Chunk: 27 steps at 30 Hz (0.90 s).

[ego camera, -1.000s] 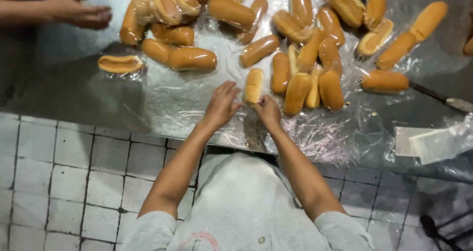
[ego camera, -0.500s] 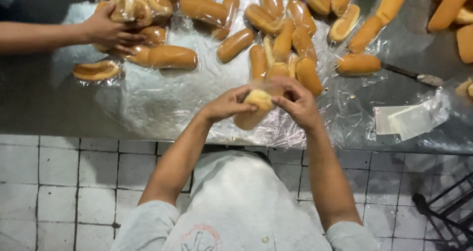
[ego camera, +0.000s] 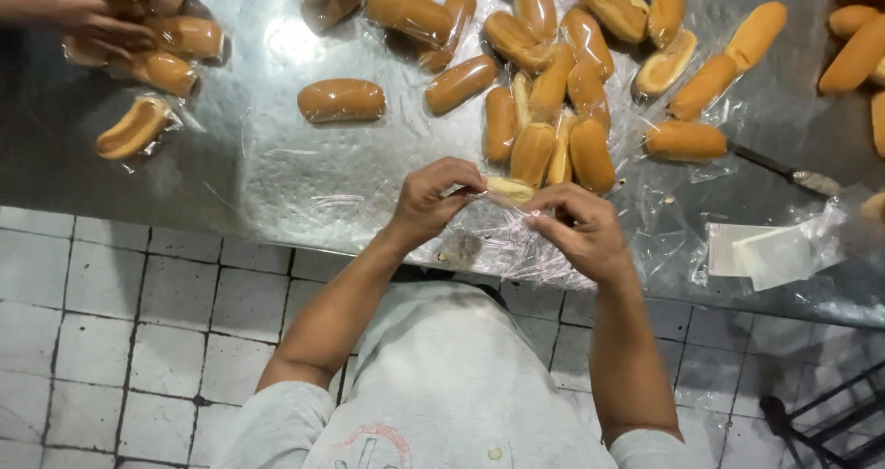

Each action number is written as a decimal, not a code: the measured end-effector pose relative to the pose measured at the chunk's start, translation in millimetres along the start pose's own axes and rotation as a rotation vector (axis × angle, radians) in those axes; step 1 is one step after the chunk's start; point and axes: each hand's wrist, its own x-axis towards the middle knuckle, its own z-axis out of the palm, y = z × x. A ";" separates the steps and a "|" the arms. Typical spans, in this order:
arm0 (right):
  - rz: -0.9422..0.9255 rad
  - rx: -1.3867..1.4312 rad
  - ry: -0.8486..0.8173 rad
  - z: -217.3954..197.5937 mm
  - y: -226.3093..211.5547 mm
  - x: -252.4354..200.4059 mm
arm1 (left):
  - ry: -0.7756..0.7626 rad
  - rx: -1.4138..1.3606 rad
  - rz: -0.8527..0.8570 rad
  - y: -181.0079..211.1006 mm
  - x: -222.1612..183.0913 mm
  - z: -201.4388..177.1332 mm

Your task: Wrapping individual bread rolls in plastic wrap on a metal table in a bakery setting.

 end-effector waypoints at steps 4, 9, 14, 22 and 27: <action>-0.145 -0.110 -0.138 3.7 4.7 9.6 | -0.019 0.423 0.289 -14.8 -6.2 0.1; -0.227 -0.316 -0.221 27.2 -8.2 27.1 | -0.114 0.663 0.488 4.8 -0.9 -8.6; -0.552 -0.630 -0.227 43.8 15.5 24.6 | -0.170 0.828 0.441 25.9 -2.5 -9.8; -0.318 -0.030 0.185 1.1 71.2 9.5 | -0.097 0.477 0.197 22.5 4.2 -20.3; -0.196 0.067 0.192 5.6 14.5 32.6 | -0.100 0.307 0.083 40.5 14.1 -23.2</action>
